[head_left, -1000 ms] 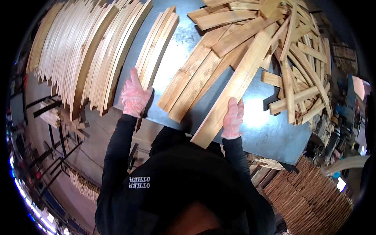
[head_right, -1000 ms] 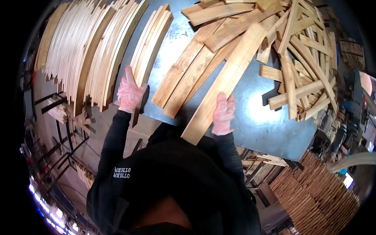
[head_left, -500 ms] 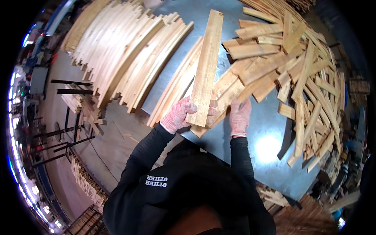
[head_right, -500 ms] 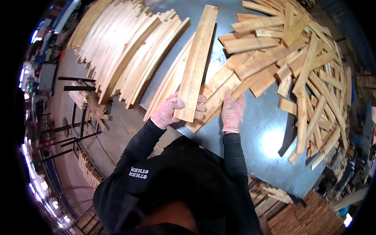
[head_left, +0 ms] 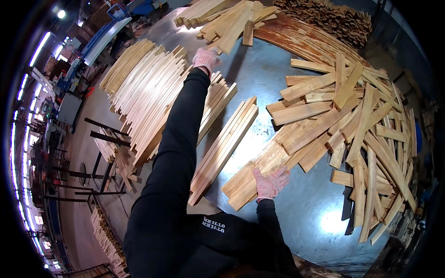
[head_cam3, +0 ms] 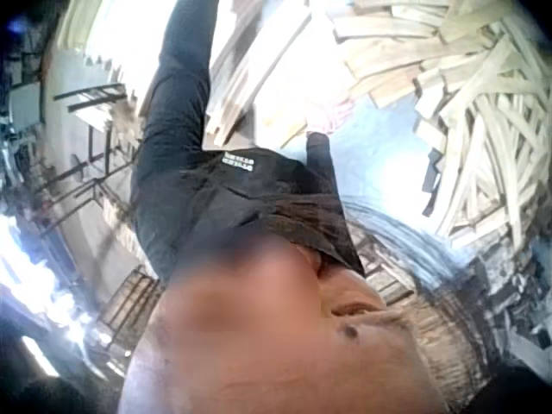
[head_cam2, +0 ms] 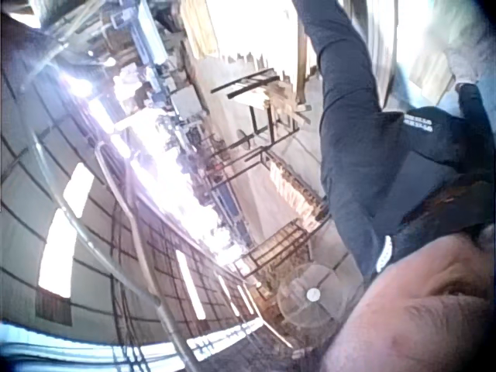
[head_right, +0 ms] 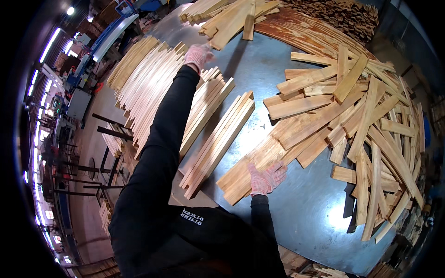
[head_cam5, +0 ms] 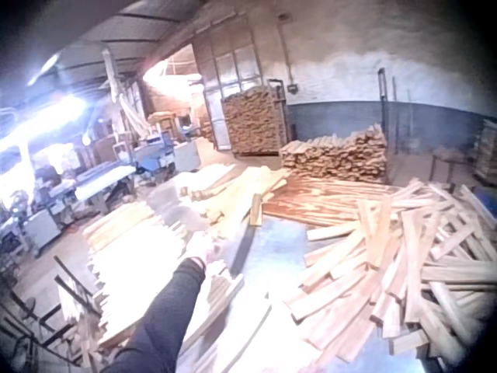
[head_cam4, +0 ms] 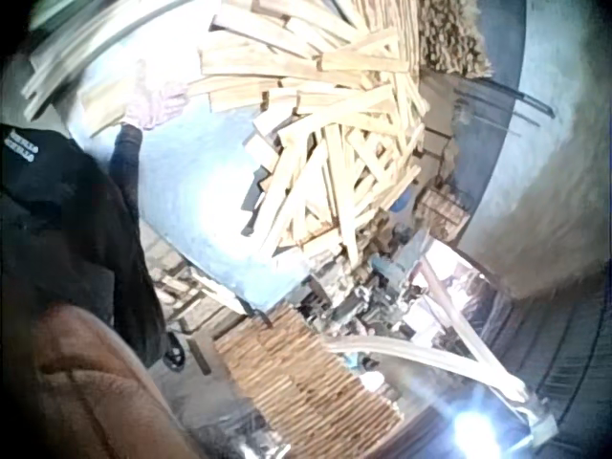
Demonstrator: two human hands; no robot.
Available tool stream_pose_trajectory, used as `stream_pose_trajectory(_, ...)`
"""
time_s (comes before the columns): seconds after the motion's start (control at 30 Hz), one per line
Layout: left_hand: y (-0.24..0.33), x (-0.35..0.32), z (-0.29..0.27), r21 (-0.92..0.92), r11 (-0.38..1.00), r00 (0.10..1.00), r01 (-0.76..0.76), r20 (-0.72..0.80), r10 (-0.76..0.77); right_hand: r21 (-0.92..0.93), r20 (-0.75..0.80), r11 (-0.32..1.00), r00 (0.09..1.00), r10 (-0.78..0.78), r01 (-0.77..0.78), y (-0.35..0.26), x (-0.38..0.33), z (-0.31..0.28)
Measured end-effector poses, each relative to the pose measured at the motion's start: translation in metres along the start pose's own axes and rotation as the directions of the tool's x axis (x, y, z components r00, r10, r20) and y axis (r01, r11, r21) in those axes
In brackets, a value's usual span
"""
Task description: The person repeatedly picks up thin wooden planks from a large pile on the floor and stacks them neatly on a metal rack. The person wears gloves and handles the planks one by one or in small groups, aligning them before placing them on the rack.
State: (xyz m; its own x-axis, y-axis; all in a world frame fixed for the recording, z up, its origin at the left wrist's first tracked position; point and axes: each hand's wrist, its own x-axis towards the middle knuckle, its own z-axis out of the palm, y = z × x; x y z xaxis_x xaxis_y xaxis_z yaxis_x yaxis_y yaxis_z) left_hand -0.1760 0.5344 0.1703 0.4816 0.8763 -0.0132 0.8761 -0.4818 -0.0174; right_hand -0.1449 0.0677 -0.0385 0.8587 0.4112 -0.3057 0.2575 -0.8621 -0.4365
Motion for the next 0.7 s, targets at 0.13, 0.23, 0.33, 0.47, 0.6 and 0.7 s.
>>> stream_pose_trajectory(0.13,0.071,-0.036,0.058,-0.511,0.845,0.987,-0.16,-0.06,0.151,-0.011,-0.047,0.998,0.997,0.066,-0.066,0.01,0.014,0.003)
stream_pose_trajectory(0.23,0.079,-0.127,0.085,-0.666,0.706,0.966,-0.241,-0.09,0.244,0.037,-0.001,0.999,1.0,0.018,-0.018,0.001,0.009,-0.001)
stream_pose_trajectory(0.33,0.086,-0.209,0.083,-0.567,0.804,0.928,-0.18,0.172,0.329,0.076,0.057,0.997,0.998,0.011,-0.015,0.003,0.011,-0.018)
stream_pose_trajectory(0.47,0.083,-0.338,0.128,-0.482,0.673,0.807,-0.562,-0.141,0.573,0.089,-0.022,0.989,0.992,0.125,-0.122,0.042,0.021,-0.043)
stream_pose_trajectory(0.6,0.098,-0.402,0.147,-0.771,0.605,0.838,-0.201,0.185,0.514,0.081,-0.027,0.986,0.989,0.147,-0.144,0.173,0.021,-0.095)
stream_pose_trajectory(0.7,0.147,-0.422,0.176,-0.389,0.879,0.929,-0.277,0.124,0.348,-0.047,0.034,0.998,0.999,0.036,-0.035,0.204,-0.006,-0.158)
